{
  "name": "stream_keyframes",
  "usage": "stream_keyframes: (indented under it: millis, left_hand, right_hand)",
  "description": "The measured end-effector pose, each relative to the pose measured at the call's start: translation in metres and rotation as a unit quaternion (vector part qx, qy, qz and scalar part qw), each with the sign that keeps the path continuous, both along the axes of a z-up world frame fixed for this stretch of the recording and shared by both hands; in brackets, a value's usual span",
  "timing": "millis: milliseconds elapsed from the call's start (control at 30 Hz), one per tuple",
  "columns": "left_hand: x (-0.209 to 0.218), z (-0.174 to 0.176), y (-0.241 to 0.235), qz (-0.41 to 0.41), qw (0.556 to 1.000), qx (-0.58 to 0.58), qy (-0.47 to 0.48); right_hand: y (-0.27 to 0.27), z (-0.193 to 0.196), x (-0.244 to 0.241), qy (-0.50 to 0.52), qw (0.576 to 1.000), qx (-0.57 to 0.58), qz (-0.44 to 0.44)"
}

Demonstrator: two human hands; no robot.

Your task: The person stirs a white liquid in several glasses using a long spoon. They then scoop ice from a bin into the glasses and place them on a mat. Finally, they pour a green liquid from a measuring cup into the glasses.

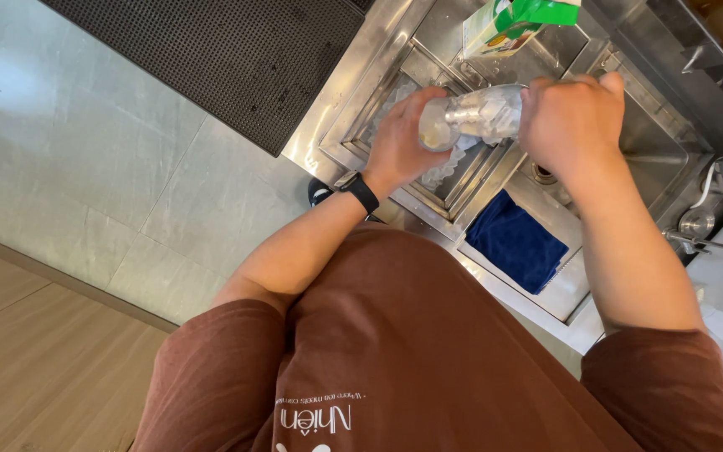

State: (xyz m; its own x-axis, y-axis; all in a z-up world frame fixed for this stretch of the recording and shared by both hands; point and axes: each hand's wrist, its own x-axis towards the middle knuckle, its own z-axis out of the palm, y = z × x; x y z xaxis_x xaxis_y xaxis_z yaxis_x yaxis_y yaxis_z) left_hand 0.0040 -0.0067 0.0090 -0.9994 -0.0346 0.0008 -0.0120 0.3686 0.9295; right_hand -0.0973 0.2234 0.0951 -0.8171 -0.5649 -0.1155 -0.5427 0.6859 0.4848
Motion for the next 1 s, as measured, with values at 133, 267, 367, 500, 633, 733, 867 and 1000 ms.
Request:
stream_keyframes:
  millis: [133, 267, 367, 500, 633, 733, 867, 1000]
  left_hand:
    - [0.003, 0.003, -0.015, 0.024, 0.994, 0.104, 0.021]
    - [0.012, 0.009, -0.042, 0.122, 0.98, 0.154, -0.023]
    - [0.022, 0.001, -0.077, 0.08, 0.989, 0.017, 0.125]
    - [0.023, 0.013, -0.122, 0.202, 0.971, -0.003, 0.124]
    - [0.013, 0.005, -0.154, 0.307, 0.947, -0.011, 0.089]
    - [0.011, -0.013, -0.167, 0.333, 0.94, -0.008, 0.073]
    - [0.014, -0.024, -0.174, 0.296, 0.95, 0.006, 0.096]
    - [0.016, -0.024, -0.177, 0.296, 0.951, 0.029, 0.078]
  right_hand:
    - [-0.019, 0.029, 0.002, -0.205, 0.968, -0.098, -0.109]
    - [-0.006, 0.016, 0.008, -0.31, 0.904, -0.199, -0.217]
    - [-0.007, -0.001, 0.027, -0.329, 0.892, -0.152, -0.269]
    - [-0.041, -0.045, 0.048, -0.349, 0.883, -0.026, -0.313]
    - [-0.076, -0.104, 0.058, -0.365, 0.859, 0.044, -0.356]
    - [-0.084, -0.161, 0.064, -0.363, 0.853, 0.004, -0.375]
    - [-0.107, -0.133, 0.064, -0.402, 0.814, -0.041, -0.418]
    - [-0.102, -0.157, 0.039, -0.391, 0.816, 0.047, -0.424]
